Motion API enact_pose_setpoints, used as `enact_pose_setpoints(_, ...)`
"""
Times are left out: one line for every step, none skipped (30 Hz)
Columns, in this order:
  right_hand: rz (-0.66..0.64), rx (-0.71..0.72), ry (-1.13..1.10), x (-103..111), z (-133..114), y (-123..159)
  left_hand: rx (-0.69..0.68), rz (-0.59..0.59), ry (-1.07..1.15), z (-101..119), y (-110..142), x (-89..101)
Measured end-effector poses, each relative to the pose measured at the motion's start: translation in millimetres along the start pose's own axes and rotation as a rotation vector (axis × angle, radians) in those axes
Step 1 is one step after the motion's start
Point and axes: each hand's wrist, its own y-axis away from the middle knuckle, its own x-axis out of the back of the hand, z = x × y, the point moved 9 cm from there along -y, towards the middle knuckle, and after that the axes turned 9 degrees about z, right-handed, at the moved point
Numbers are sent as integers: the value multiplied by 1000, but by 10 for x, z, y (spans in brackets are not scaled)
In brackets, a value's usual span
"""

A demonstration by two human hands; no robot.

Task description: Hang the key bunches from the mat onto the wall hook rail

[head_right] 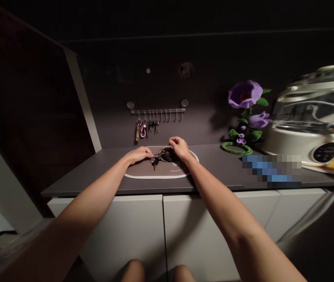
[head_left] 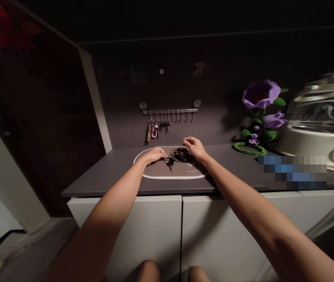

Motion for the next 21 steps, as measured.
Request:
enact_pose_setpoints(3, -1, 3, 6, 0, 0, 13, 16, 11, -44, -28, 27)
enact_pose_setpoints(6, -3, 5, 10, 2, -2, 24, 27, 22, -81, -52, 47)
enact_pose_setpoints(9, -4, 4, 15, 7, -6, 34, 38, 34, -112, -71, 67)
enact_pose_setpoints(12, -4, 2, 19, 13, -11, 46, 50, 49, -137, -84, 87)
enact_pose_setpoints(17, -1, -1, 25, 20, -18, 59, 63, 66, -157, -92, 107)
enact_pose_setpoints(20, 3, -3, 30, 28, -26, 74, 76, 84, -173, -94, 127)
enact_pose_setpoints(23, 6, -5, 34, 37, -33, 91, 90, 101, -186, -92, 147)
enact_pose_setpoints(27, 7, -6, 39, 45, -39, 110, 108, 116, -198, -88, 170)
enact_pose_setpoints(31, 5, -7, 45, 53, -44, 131, 131, 128, -213, -83, 197)
enact_pose_setpoints(36, 0, -7, 52, 57, -46, 154, 161, 140, -228, -77, 228)
enact_pose_setpoints(41, -6, -8, 59, 57, -45, 176, 198, 154, -243, -71, 264)
enact_pose_setpoints(46, -13, -9, 68, 51, -41, 192, 236, 168, -256, -66, 299)
enact_pose_setpoints(49, -20, -13, 74, 40, -35, 200, 272, 183, -261, -64, 331)
enact_pose_setpoints(50, -27, -18, 80, 24, -26, 201, 306, 197, -261, -63, 361)
enact_pose_setpoints(50, -33, -26, 84, 6, -17, 196, 340, 212, -256, -64, 390)
enact_pose_setpoints(49, -40, -36, 86, -13, -6, 188, 373, 231, -249, -65, 417)
enact_pose_setpoints(48, -48, -47, 87, -30, 3, 181, 406, 254, -241, -65, 443)
enact_pose_setpoints(47, -54, -58, 88, -46, 11, 171, 438, 285, -231, -64, 468)
enact_pose_setpoints(47, -59, -68, 88, -59, 17, 161, 468, 322, -221, -62, 493)
enact_pose_setpoints(47, -62, -77, 87, -71, 22, 149, 492, 361, -207, -59, 513)
enact_pose_setpoints(46, -63, -85, 84, -81, 25, 133, 508, 398, -188, -57, 530)
